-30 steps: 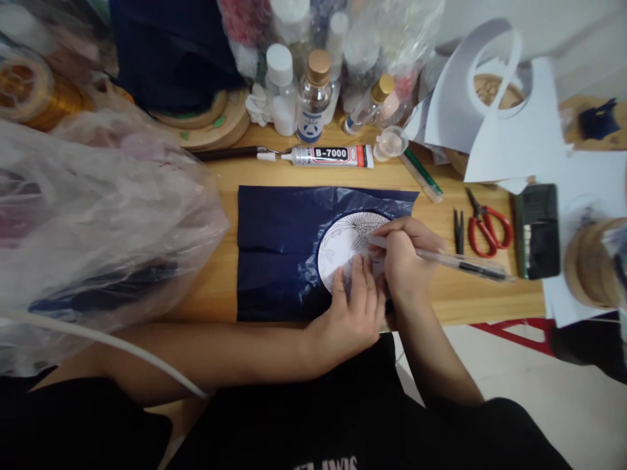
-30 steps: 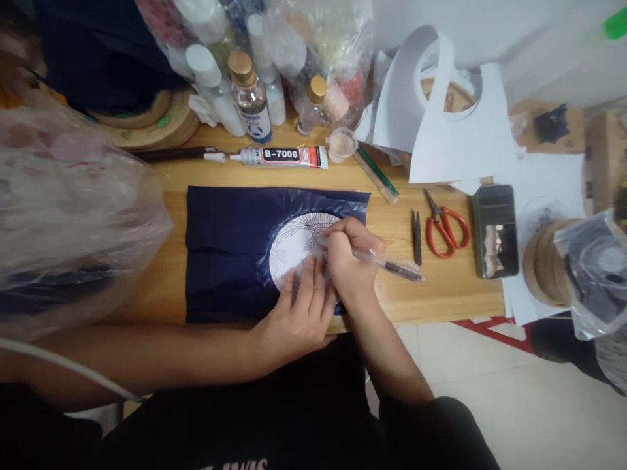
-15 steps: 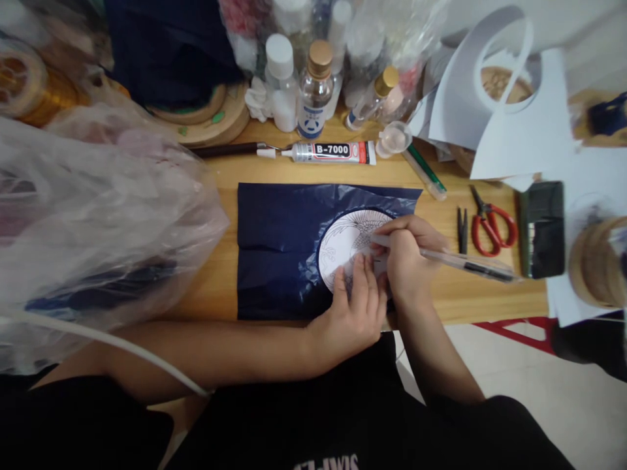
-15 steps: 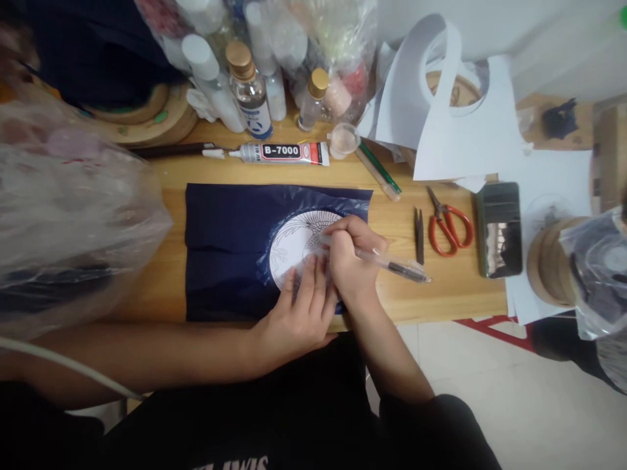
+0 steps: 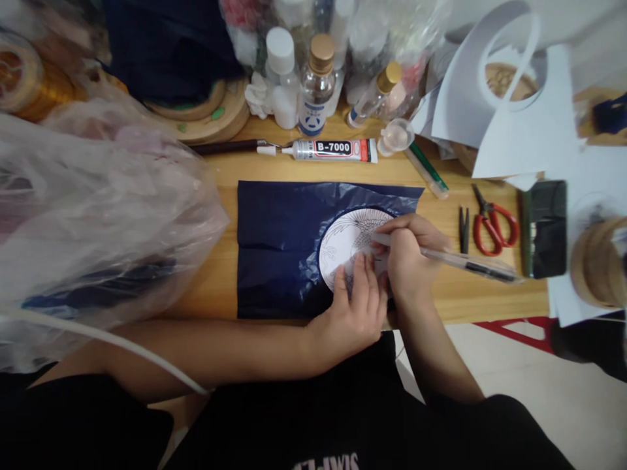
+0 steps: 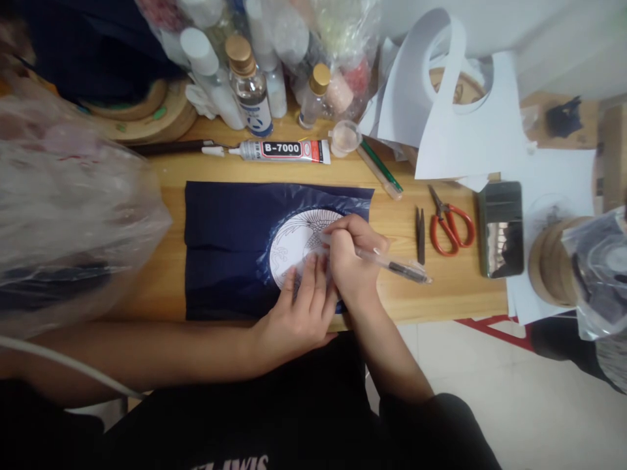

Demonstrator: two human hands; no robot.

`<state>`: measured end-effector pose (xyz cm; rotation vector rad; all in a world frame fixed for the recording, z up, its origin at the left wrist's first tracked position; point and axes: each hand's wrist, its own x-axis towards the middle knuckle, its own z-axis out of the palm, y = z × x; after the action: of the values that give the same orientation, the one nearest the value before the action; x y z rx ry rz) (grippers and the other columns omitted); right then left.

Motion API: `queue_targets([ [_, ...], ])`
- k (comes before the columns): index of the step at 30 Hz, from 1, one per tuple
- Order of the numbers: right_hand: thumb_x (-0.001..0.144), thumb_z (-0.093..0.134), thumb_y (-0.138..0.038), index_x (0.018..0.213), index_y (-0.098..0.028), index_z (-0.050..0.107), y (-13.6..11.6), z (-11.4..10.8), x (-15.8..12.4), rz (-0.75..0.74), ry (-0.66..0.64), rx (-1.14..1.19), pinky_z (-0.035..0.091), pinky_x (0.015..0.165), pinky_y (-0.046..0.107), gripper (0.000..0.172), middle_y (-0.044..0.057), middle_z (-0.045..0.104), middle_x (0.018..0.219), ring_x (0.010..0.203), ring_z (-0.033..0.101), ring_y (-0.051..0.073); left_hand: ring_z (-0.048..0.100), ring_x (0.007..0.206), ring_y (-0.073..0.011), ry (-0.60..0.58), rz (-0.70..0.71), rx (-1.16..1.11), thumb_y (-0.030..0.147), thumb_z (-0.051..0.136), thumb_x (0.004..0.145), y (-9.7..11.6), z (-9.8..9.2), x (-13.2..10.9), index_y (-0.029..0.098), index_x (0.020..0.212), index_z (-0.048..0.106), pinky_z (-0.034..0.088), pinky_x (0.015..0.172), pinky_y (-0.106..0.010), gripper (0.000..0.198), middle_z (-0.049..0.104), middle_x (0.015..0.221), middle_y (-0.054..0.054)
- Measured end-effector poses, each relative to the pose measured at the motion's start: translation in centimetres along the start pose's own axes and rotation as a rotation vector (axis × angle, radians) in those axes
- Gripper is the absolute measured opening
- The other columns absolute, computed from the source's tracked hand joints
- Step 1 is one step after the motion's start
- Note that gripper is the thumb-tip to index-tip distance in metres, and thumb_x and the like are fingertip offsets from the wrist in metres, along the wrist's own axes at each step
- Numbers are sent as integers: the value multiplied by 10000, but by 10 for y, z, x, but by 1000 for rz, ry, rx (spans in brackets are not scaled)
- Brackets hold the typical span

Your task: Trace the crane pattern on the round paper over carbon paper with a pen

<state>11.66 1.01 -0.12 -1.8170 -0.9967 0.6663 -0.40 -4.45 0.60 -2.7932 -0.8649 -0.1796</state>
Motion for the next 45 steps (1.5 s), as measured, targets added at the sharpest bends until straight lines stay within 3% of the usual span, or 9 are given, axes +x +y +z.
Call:
queue_targets([
  [7,640,436,-138,575,-185,624,0,1,0,27,54,52,390,398,207,204,-54,574,471,409,532,91,593,1142,-388,0,8,-19,586,323,950,-1,0,0,-53,1256,546,526,865,-458,742,580,1251,-301],
  [16,650,445,-144,601,-182,632,2,0,0,-15,2,-2,407,417,205,197,-53,586,494,429,537,87,593,1145,-381,2,10,10,575,304,957,0,1,0,-39,1252,556,540,866,-447,727,591,1250,-281],
  [45,643,428,-151,565,-190,614,0,3,2,41,68,33,356,370,197,205,-50,562,461,386,485,77,597,1143,-379,11,15,-8,526,341,954,0,2,0,-27,1258,554,549,847,-446,666,606,1225,-284],
])
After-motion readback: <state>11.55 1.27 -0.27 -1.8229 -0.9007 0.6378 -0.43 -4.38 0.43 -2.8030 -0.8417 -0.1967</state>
